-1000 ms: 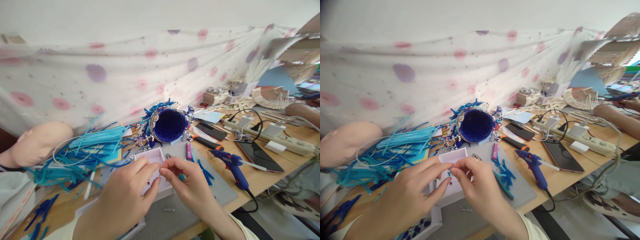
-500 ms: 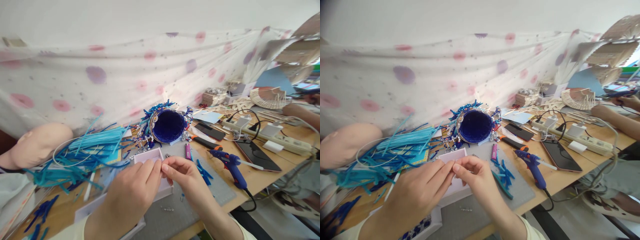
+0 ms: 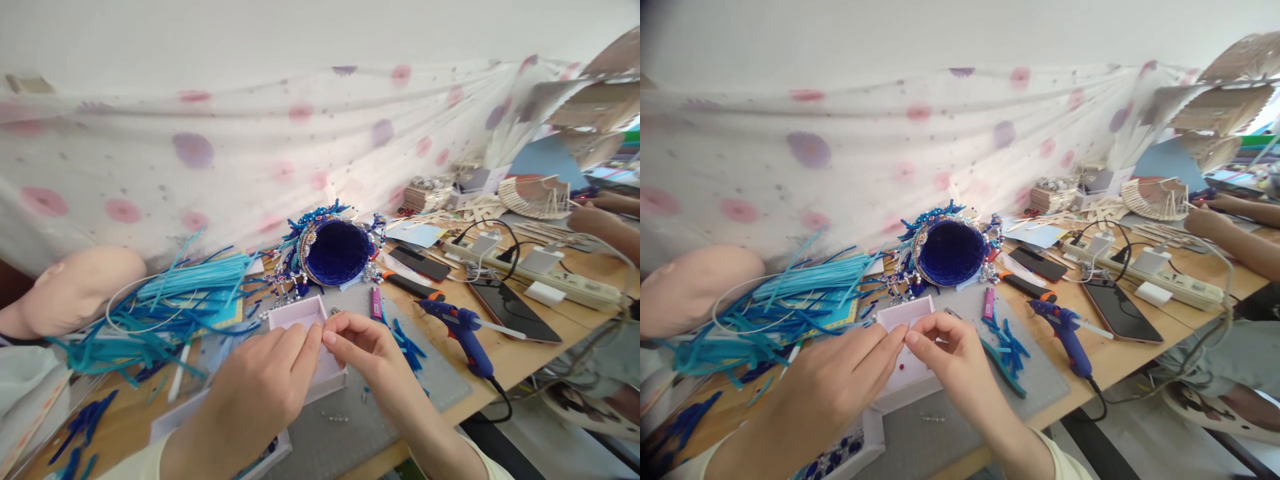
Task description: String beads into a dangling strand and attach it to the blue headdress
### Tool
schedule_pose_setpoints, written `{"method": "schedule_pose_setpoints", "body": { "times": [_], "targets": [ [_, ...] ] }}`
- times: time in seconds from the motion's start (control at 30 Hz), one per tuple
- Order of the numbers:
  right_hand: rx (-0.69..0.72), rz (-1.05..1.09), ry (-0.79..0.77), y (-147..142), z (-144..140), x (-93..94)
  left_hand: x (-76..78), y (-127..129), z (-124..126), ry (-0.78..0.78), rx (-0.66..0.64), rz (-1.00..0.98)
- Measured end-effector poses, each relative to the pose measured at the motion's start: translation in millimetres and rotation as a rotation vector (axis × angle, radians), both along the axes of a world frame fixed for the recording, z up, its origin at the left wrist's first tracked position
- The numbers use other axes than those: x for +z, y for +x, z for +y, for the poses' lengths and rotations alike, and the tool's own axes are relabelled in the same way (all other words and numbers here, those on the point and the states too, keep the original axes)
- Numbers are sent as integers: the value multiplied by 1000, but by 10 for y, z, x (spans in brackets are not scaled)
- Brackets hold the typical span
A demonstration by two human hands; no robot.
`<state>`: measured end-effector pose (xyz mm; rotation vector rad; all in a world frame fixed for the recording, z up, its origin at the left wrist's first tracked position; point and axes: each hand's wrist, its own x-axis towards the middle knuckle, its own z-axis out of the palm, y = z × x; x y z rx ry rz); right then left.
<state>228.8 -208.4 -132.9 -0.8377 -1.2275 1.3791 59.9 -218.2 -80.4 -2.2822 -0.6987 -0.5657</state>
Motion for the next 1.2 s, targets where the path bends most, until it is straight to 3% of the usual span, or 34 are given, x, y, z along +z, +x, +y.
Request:
{"method": "schedule_pose_setpoints", "body": {
  "times": [0.53,0.73,1.0,1.2],
  "targets": [
    [86,69,-75,-20,-38,35,-10,-98,-48,-86,-34,-1],
    [95,0,-17,6,-71,63,5,-112,-43,-120,-58,-53],
    [110,-136,188,49,-109,80,24,-134,-59,-88,-91,6],
    [188,-135,142,52,-139,70,32,-134,-17,-84,-152,58]
  ]
}}
